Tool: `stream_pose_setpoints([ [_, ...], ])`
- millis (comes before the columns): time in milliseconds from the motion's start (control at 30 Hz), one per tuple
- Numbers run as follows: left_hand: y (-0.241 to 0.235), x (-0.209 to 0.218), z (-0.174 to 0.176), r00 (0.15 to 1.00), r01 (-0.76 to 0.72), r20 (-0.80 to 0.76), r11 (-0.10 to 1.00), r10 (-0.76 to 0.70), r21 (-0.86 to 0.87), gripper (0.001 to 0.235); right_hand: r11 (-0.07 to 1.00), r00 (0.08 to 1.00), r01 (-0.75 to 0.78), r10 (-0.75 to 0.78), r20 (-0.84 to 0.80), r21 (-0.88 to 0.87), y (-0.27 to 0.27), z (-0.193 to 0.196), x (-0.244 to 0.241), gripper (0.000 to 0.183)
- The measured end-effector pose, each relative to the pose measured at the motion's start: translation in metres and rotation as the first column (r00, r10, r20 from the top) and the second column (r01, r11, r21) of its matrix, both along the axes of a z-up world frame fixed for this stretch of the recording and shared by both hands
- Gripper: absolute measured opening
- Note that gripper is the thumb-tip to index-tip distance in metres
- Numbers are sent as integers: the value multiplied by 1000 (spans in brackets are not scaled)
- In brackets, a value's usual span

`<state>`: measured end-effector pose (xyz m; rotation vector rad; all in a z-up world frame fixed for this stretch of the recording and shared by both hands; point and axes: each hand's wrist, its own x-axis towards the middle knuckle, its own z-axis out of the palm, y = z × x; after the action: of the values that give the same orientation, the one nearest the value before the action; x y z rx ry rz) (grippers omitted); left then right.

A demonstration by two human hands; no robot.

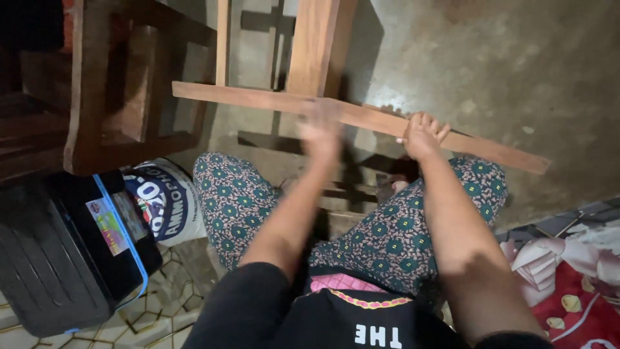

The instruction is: The person sits on the floor and sands a wooden furniture frame using a sanding block. They systematically smooth the surfaces of the legs and crossbars, holding the frame steady with one hand while sanding with the other.

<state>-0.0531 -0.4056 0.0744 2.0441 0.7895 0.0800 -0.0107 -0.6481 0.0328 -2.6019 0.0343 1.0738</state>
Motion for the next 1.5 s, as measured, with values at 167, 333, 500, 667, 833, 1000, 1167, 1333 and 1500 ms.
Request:
stream_pose_setpoints([
  [167, -36, -22, -50, 631, 414, 103, 446, -769, 794, 53, 999, 998, 0, -2, 55, 46, -8, -5, -1, 44],
  [333, 110, -2, -72, 720, 173, 58, 260, -691, 950, 34, 996, 999, 39, -41, 21, 83, 9, 43, -1, 52],
  [500, 190, 7, -90, 956, 133, -267, 630, 123, 766, 58, 1000, 998, 20, -20, 66, 1, 9, 19, -1, 57],
  [667, 49, 0, -35, 998, 58, -53, 807, -33, 588, 57, 997, 991, 23, -32, 133, 68, -5, 31, 5, 43],
  [833, 57, -21, -68, 842, 484, -138, 615, -522, 623, 54, 993, 956, 116, -105, 275, -21, -9, 69, 17, 37],
  [1000, 196, -20, -99, 968, 208, -249, 677, -37, 706, 66, 980, 934, 197, -192, 302, 14, -21, 44, 21, 79],
  [1167, 145, -9, -76, 888, -263, -267, 889, 376, 375, 62, 983, 960, 171, -151, 236, -65, -25, 30, 28, 83],
  [1333, -22, 0, -99, 956, -251, -215, 932, 197, -262, 61, 972, 981, 159, -137, 134, -174, 11, 75, 25, 84],
  [1500, 21, -29, -124, 919, 309, 379, 797, -109, -519, 61, 999, 998, 9, -5, 68, -54, 46, 111, -1, 99],
])
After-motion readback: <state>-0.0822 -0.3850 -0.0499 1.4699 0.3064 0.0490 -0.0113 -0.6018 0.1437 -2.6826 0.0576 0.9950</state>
